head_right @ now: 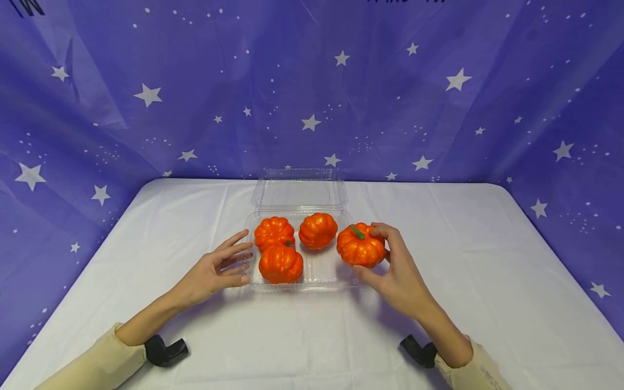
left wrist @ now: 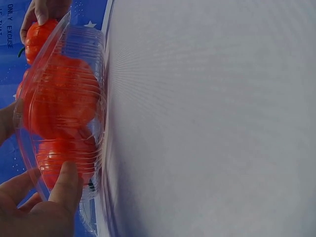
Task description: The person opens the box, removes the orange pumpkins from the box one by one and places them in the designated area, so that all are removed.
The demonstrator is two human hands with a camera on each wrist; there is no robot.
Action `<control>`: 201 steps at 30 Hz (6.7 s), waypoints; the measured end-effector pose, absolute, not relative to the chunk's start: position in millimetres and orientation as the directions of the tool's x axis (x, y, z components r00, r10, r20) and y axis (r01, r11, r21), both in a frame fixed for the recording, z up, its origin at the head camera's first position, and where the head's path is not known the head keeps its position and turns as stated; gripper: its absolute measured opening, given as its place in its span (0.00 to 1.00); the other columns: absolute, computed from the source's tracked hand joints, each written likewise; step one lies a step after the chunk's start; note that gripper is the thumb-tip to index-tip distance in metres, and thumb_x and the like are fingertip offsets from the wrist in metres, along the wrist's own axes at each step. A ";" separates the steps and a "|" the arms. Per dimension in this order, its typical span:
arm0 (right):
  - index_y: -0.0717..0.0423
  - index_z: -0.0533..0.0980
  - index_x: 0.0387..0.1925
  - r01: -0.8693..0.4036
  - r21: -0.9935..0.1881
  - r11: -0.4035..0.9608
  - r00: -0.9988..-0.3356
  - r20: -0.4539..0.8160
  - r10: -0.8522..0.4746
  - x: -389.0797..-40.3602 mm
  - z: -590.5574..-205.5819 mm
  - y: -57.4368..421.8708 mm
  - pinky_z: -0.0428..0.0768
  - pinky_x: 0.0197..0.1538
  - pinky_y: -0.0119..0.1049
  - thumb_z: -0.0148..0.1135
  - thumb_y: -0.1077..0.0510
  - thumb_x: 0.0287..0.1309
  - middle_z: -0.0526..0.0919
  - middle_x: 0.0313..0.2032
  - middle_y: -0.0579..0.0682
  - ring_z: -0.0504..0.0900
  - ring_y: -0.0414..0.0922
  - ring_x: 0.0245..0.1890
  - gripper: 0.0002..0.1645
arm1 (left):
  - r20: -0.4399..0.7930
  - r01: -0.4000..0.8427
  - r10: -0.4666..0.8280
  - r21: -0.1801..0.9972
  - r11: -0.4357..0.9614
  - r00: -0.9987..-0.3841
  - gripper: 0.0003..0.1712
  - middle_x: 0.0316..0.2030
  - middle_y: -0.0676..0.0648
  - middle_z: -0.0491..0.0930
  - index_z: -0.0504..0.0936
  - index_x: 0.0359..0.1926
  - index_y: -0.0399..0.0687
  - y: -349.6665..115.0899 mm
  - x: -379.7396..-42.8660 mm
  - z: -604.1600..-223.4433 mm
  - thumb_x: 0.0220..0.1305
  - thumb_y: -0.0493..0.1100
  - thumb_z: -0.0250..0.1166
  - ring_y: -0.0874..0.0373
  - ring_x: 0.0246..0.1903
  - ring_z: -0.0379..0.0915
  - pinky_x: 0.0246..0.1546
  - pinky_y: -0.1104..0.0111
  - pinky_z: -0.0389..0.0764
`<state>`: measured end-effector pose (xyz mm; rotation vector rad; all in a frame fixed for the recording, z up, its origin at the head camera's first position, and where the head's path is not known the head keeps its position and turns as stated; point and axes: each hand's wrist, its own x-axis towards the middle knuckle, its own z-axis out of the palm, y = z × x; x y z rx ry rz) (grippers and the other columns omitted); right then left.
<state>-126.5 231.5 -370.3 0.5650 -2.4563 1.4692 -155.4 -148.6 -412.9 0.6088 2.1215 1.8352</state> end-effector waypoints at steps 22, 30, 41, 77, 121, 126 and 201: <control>0.67 0.64 0.64 -0.310 -0.680 0.664 -0.938 0.334 -0.096 -148.0 -380.9 270.0 0.69 0.56 0.64 0.75 0.67 0.45 0.64 0.58 0.68 0.67 0.64 0.57 0.44 | 0.070 0.135 0.482 0.986 0.102 -0.874 0.41 0.77 0.47 0.46 0.66 0.69 0.34 -148.7 -156.3 -414.4 0.56 0.35 0.74 0.38 0.68 0.58 0.61 0.66 0.72; 0.72 0.65 0.64 -0.305 -0.643 0.702 -0.944 0.302 -0.133 -158.3 -389.3 291.4 0.71 0.55 0.61 0.76 0.68 0.46 0.68 0.59 0.70 0.68 0.66 0.57 0.44 | 0.065 0.132 0.485 0.986 0.105 -0.872 0.42 0.77 0.48 0.45 0.66 0.70 0.34 -148.5 -156.4 -414.4 0.56 0.35 0.74 0.38 0.68 0.58 0.61 0.66 0.72; 0.75 0.56 0.66 -0.194 -0.664 0.722 -0.981 0.113 -0.159 -159.9 -395.0 298.6 0.59 0.64 0.71 0.72 0.70 0.48 0.59 0.62 0.75 0.61 0.70 0.62 0.47 | 0.061 0.108 0.509 0.992 0.062 -0.859 0.45 0.77 0.47 0.43 0.63 0.70 0.34 -147.7 -156.6 -415.5 0.54 0.35 0.75 0.37 0.70 0.54 0.63 0.66 0.70; 0.67 0.68 0.59 -0.334 -0.647 0.685 -0.943 0.221 -0.250 -149.9 -367.1 301.6 0.67 0.56 0.72 0.73 0.65 0.52 0.63 0.64 0.69 0.61 0.68 0.65 0.35 | 0.057 0.108 0.500 0.991 0.074 -0.864 0.44 0.77 0.47 0.42 0.63 0.69 0.30 -147.7 -155.6 -413.8 0.54 0.34 0.75 0.37 0.69 0.56 0.62 0.65 0.71; 0.57 0.67 0.66 -0.386 -0.836 0.390 -0.817 0.113 -0.566 -146.6 -367.0 166.1 0.81 0.56 0.43 0.67 0.51 0.63 0.73 0.64 0.53 0.72 0.53 0.63 0.34 | 0.049 0.095 0.504 0.993 0.066 -0.863 0.44 0.77 0.49 0.43 0.64 0.69 0.31 -146.1 -155.9 -415.5 0.54 0.33 0.75 0.36 0.68 0.56 0.62 0.65 0.72; 0.59 0.66 0.67 -0.343 -0.882 0.322 -0.814 0.109 -0.571 -154.4 -379.3 150.5 0.80 0.57 0.44 0.67 0.53 0.63 0.72 0.63 0.53 0.75 0.52 0.58 0.35 | 0.050 0.102 0.496 0.992 0.079 -0.867 0.44 0.77 0.48 0.44 0.64 0.68 0.30 -145.7 -156.1 -415.3 0.54 0.34 0.75 0.36 0.68 0.56 0.61 0.65 0.72; 0.51 0.69 0.65 -0.468 -0.869 0.161 -0.797 0.337 -0.501 -147.5 -380.7 142.5 0.81 0.57 0.45 0.66 0.69 0.58 0.72 0.60 0.48 0.76 0.49 0.56 0.34 | 0.060 0.114 0.491 0.990 0.080 -0.869 0.43 0.77 0.49 0.44 0.65 0.68 0.32 -147.4 -155.3 -415.4 0.54 0.35 0.75 0.37 0.69 0.56 0.62 0.64 0.71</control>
